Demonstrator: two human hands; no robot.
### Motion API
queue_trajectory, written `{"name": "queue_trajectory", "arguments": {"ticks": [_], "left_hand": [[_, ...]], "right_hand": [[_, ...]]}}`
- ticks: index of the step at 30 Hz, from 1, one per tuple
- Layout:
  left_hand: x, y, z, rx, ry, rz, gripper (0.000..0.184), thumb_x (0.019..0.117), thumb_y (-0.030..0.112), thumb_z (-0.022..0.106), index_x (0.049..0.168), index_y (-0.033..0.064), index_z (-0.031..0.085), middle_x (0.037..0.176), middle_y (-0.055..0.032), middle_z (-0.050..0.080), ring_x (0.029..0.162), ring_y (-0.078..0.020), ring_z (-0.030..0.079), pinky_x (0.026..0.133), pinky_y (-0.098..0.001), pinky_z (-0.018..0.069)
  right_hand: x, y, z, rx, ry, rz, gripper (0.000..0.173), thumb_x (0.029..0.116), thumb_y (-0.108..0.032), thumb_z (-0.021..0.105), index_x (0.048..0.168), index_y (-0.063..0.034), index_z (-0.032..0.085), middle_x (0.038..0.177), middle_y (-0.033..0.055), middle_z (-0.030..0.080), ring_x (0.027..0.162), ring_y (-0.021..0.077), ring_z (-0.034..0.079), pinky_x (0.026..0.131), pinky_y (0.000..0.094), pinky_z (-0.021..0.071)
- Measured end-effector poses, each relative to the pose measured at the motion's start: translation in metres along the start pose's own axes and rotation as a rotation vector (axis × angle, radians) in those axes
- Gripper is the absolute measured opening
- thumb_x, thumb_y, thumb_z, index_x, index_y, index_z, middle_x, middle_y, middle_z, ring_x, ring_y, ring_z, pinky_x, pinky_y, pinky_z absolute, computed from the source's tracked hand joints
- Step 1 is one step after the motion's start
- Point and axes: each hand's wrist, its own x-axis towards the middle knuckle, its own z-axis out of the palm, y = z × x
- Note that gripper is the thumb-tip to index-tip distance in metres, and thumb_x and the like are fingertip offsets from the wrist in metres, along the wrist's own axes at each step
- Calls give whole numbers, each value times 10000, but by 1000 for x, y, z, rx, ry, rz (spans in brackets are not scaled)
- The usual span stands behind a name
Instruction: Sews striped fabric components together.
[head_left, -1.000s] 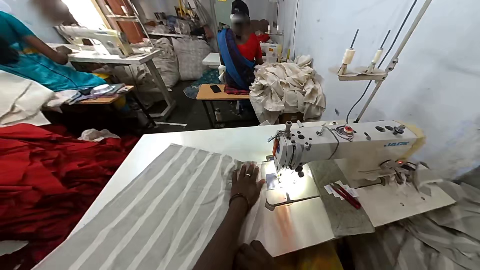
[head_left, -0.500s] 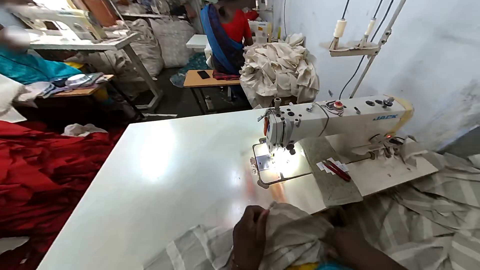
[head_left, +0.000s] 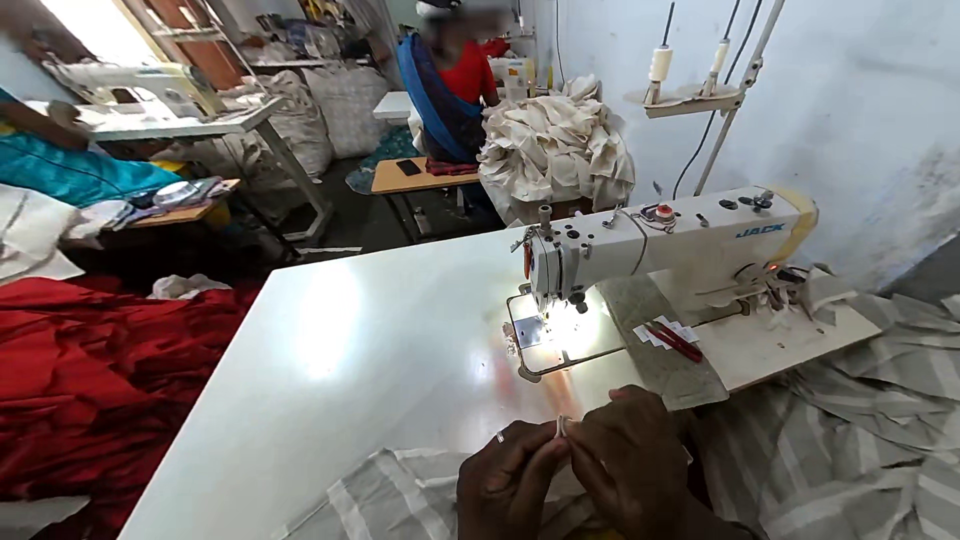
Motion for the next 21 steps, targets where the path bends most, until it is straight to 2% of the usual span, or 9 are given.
{"name": "queue_trajectory", "arguments": {"ticks": [3, 6, 8, 10, 12, 14, 15, 18, 21], "left_hand": [[3, -2, -1, -41, -12, 51, 163, 995, 203, 674, 1024, 66, 759, 932, 14, 723, 810, -15, 682, 712, -160, 592], [6, -2, 1, -22, -18, 87, 161, 1014, 211, 638, 990, 79, 727, 913, 38, 691, 799, 30, 652, 696, -121, 568], [6, -3, 1, 9, -47, 115, 199, 1035, 241, 603, 1018, 79, 717, 939, 31, 690, 831, 36, 648, 718, -118, 561], [8, -5, -4, 91, -52, 156, 206, 1035, 265, 601, 1050, 95, 717, 943, 29, 685, 823, 41, 636, 703, -112, 547], [10, -7, -11, 300, 90, 192, 209, 972, 302, 674, 874, 118, 688, 778, 43, 648, 672, 48, 587, 577, -104, 491], [14, -3, -11, 457, 235, 205, 401, 947, 348, 701, 661, 100, 567, 607, 36, 531, 542, 33, 482, 489, -122, 385], [15, 4, -9, 445, 237, 182, 451, 968, 345, 680, 623, 90, 542, 573, 39, 504, 520, 42, 460, 478, -118, 367], [11, 27, -4, 100, 57, 30, 421, 1061, 324, 543, 717, 99, 632, 637, 88, 590, 607, 94, 539, 566, -96, 455], [7, 34, -15, -55, -155, 23, 317, 1052, 334, 549, 1066, 84, 743, 947, 45, 740, 870, 41, 668, 793, -161, 567]], "right_hand": [[-4, -2, -2, 163, -22, 25, 184, 1016, -222, 571, 1130, -178, 709, 935, -13, 674, 941, 115, 634, 1013, 346, 460], [5, 3, -13, 425, -105, 228, 207, 1005, -281, 650, 1164, -177, 733, 1036, -11, 722, 1032, 84, 658, 935, 278, 537], [16, 9, -18, 561, -177, 336, 158, 953, -249, 734, 1055, -142, 789, 959, -16, 742, 981, 62, 673, 866, 245, 559], [24, 12, -20, 522, -158, 305, 86, 936, -201, 741, 962, -130, 781, 880, -35, 747, 909, 42, 686, 913, 257, 544], [24, 8, -21, 265, -58, 143, 58, 953, -235, 705, 953, -182, 728, 840, -59, 706, 861, 38, 671, 1007, 302, 502], [17, -5, -19, 84, -15, -48, 70, 986, -281, 648, 956, -221, 667, 823, -50, 642, 866, 87, 620, 1091, 355, 383], [12, -12, -16, 72, 1, -120, 43, 986, -269, 654, 977, -228, 658, 845, -53, 622, 892, 94, 595, 1137, 354, 327], [8, -21, -7, 66, 54, -202, 53, 977, -234, 659, 1018, -210, 635, 909, -49, 571, 954, 91, 545, 1197, 343, 224], [15, -17, -8, -23, 88, -175, 68, 1002, -281, 635, 1026, -220, 616, 911, -58, 566, 965, 67, 548, 1205, 341, 208]]}}
